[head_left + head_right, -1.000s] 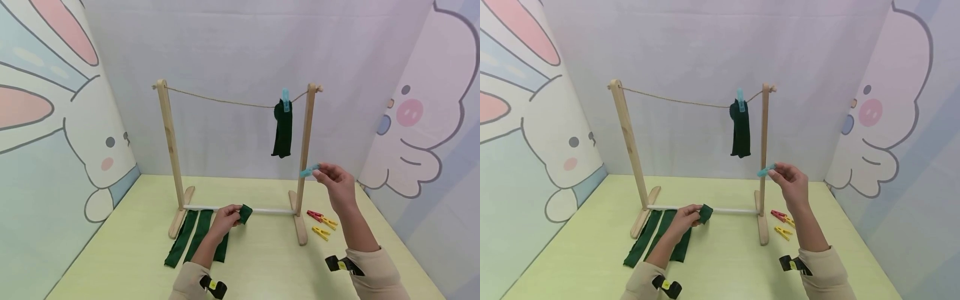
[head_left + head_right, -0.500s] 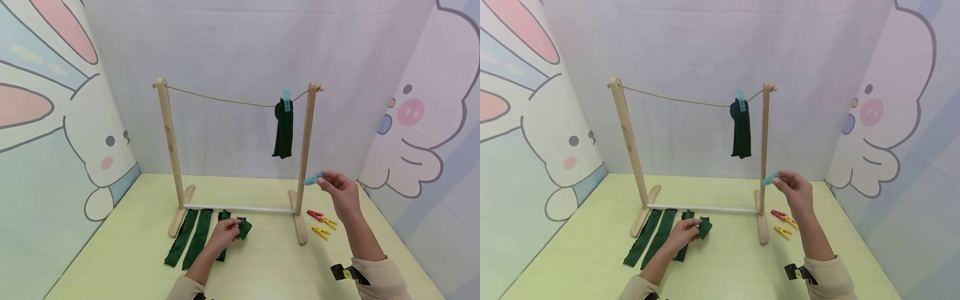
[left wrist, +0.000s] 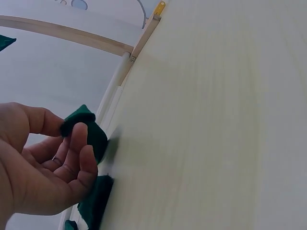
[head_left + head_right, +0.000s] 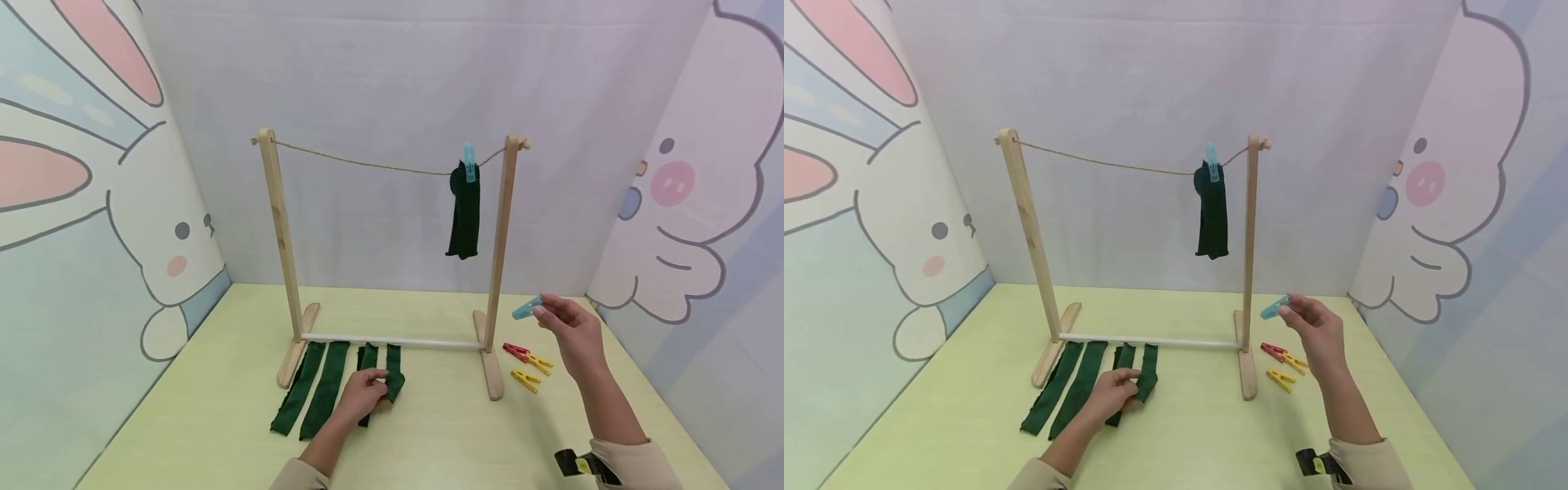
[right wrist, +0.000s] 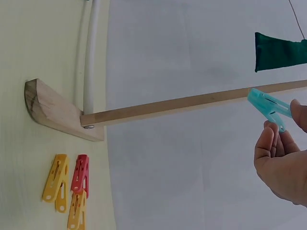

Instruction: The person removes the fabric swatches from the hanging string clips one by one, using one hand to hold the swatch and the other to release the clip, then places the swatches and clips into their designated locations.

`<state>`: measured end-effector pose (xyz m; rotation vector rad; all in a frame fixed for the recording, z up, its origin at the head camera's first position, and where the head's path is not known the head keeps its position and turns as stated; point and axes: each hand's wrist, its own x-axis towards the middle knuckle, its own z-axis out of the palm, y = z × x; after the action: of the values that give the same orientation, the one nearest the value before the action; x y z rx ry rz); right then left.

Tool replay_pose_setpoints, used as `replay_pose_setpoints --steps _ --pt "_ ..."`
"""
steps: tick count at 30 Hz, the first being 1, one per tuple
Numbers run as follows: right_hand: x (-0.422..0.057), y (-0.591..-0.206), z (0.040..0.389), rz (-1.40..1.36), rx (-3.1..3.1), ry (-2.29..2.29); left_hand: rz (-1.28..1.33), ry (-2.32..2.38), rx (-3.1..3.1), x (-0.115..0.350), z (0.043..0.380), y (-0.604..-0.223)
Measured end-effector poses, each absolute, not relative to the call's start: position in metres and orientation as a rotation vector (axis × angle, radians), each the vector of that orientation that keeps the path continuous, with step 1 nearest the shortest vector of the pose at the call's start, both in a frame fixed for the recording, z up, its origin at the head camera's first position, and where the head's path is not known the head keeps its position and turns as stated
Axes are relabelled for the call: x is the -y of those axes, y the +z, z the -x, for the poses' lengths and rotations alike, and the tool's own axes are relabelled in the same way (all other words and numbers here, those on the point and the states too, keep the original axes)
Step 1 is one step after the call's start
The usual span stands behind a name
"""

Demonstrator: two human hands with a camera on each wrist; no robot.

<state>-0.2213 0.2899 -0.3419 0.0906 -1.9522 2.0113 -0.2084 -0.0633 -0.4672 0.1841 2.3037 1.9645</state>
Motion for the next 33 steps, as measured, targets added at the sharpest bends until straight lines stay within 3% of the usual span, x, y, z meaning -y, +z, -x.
replay_pose_setpoints --steps 33 --pt "-0.320 -0.399 0.196 0.119 2.072 2.015 -0.159 1.618 -2.325 0.070 0.192 -0.469"
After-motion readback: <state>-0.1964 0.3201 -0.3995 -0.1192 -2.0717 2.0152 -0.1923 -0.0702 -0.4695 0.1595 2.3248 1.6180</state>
